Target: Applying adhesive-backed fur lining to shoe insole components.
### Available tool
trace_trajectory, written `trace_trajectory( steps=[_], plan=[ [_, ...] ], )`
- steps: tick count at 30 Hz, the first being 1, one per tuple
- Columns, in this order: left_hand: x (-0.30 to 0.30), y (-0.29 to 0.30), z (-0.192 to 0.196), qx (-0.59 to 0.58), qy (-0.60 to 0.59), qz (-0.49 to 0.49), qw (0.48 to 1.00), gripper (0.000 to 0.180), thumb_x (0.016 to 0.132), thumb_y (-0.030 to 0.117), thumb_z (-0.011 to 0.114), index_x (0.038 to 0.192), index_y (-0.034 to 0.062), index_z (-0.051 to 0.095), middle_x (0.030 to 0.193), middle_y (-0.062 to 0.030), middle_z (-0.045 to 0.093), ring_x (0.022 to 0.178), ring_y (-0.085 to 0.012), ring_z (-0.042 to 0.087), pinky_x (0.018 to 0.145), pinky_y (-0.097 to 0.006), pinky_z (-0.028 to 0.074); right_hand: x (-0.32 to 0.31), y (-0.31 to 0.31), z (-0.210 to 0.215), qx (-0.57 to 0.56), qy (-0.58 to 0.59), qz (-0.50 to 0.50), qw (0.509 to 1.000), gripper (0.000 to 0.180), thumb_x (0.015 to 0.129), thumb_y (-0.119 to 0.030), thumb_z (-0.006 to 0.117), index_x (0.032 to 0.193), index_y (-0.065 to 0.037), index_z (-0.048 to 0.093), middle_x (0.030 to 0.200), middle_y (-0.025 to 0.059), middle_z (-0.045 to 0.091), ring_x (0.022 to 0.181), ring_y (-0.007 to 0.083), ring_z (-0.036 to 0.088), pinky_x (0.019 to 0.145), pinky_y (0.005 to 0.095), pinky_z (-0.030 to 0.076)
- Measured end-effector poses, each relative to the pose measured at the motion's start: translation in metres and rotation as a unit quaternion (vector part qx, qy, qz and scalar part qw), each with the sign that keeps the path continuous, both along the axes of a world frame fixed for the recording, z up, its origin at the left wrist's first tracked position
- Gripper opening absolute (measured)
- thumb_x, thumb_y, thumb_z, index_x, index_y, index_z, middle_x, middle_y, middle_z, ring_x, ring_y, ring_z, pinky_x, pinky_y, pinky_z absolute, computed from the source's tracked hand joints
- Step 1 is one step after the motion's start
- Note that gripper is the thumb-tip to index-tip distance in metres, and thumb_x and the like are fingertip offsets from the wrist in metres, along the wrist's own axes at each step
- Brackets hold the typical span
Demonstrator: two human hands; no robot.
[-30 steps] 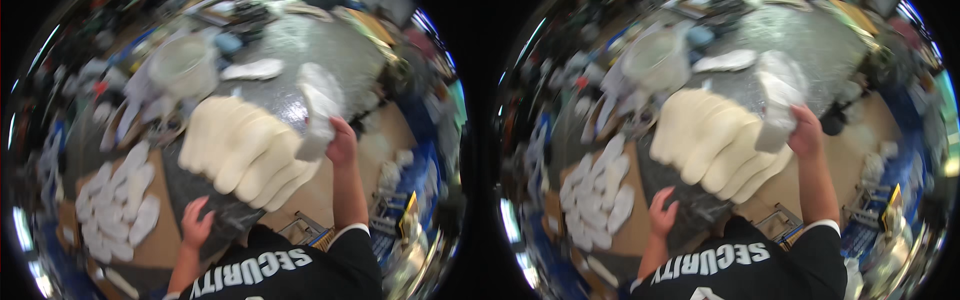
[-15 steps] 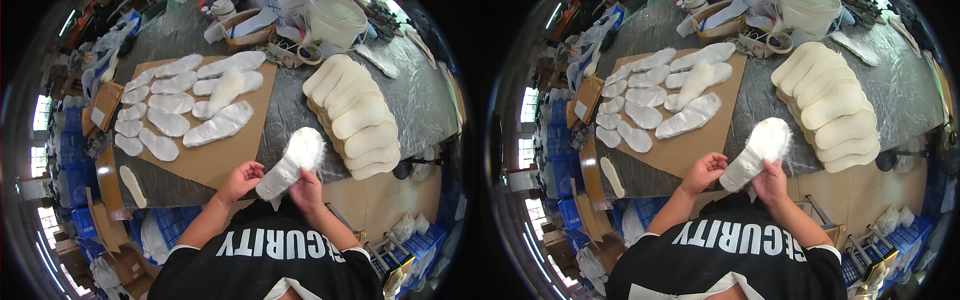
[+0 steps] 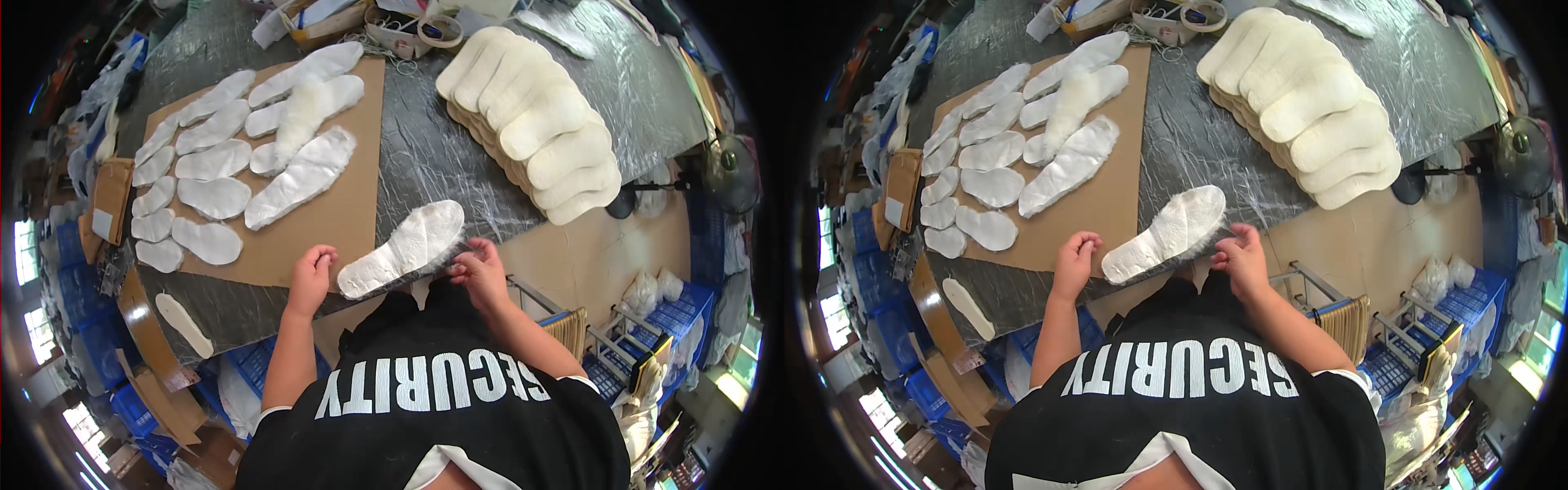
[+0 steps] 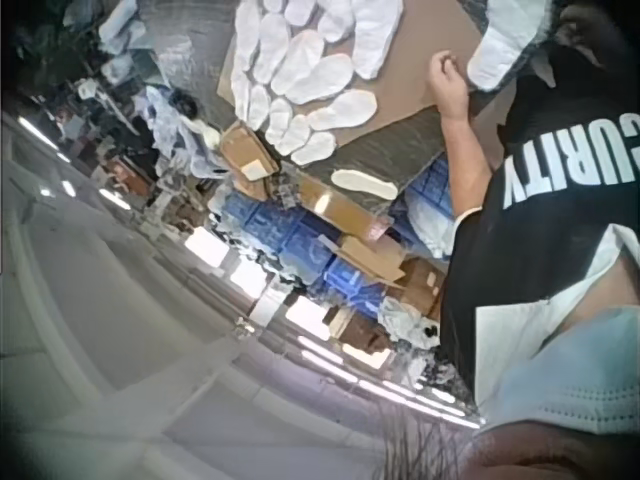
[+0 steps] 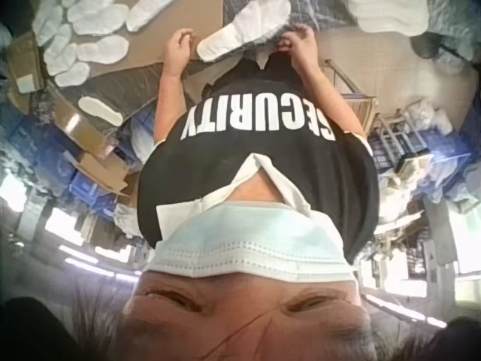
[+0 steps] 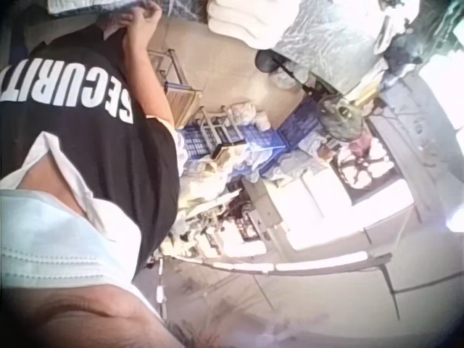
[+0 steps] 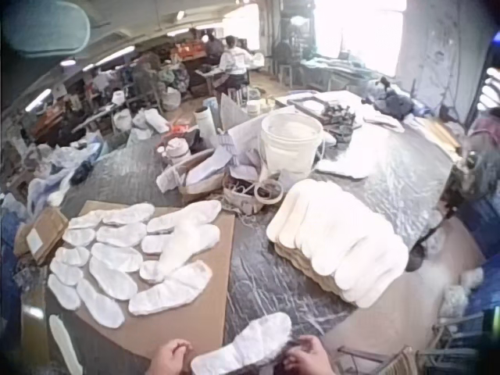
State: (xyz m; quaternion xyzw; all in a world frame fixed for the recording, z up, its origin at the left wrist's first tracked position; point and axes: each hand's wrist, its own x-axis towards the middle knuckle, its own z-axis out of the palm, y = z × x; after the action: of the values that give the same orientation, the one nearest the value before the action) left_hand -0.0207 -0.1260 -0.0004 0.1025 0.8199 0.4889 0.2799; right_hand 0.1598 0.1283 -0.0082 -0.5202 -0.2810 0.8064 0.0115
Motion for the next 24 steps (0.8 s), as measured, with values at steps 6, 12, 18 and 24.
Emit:
trace_trajectory(
  steps=[6, 12, 18, 24],
  plan=[
    [0.015, 0.01, 0.024, -0.034, 0.216, -0.09, 0.972, 0.009, 0.085, -0.001, 0.06, 0.092, -0.0005, 0.065, 0.09, -0.0132, 0.068, 0.086, -0.0273, 0.063, 0.079, -0.035, 0.05, 0.006, 0.012, 0.011, 0.698, 0.057, 0.372, 0.61, 0.042, 0.086, -0.007, 0.062, 0.126, -0.021, 0.061, 0.08, 0.0035, 0.058, 0.061, 0.0225, 0.059, 0.054, 0.0368, 0.047],
    [0.032, 0.015, 0.032, -0.065, 0.261, -0.181, 0.946, 0.015, 0.076, -0.003, 0.067, 0.09, 0.0003, 0.066, 0.091, -0.013, 0.067, 0.082, -0.0288, 0.06, 0.074, -0.035, 0.05, 0.013, 0.016, -0.002, 0.693, 0.059, 0.394, 0.6, 0.034, 0.084, -0.01, 0.065, 0.115, -0.024, 0.069, 0.079, 0.0057, 0.057, 0.065, 0.0262, 0.061, 0.055, 0.0385, 0.048],
    [0.035, 0.009, 0.027, -0.078, 0.255, -0.092, 0.959, 0.015, 0.076, -0.009, 0.061, 0.087, 0.0007, 0.063, 0.088, -0.0119, 0.061, 0.076, -0.0273, 0.06, 0.067, -0.034, 0.051, 0.021, 0.032, -0.01, 0.54, 0.127, 0.297, 0.777, 0.034, 0.085, 0.0, 0.064, 0.117, -0.012, 0.067, 0.077, 0.0052, 0.054, 0.063, 0.0183, 0.054, 0.058, 0.0291, 0.044],
    [0.034, 0.065, 0.04, -0.027, 0.298, -0.064, 0.952, 0.016, 0.077, -0.011, 0.057, 0.086, 0.0011, 0.059, 0.087, -0.0124, 0.057, 0.074, -0.0258, 0.058, 0.066, -0.033, 0.049, 0.062, 0.086, 0.0, 0.618, 0.054, 0.11, 0.776, 0.025, 0.084, 0.005, 0.065, 0.108, -0.004, 0.065, 0.081, 0.0019, 0.055, 0.068, 0.0103, 0.049, 0.062, 0.0231, 0.043]
  ],
)
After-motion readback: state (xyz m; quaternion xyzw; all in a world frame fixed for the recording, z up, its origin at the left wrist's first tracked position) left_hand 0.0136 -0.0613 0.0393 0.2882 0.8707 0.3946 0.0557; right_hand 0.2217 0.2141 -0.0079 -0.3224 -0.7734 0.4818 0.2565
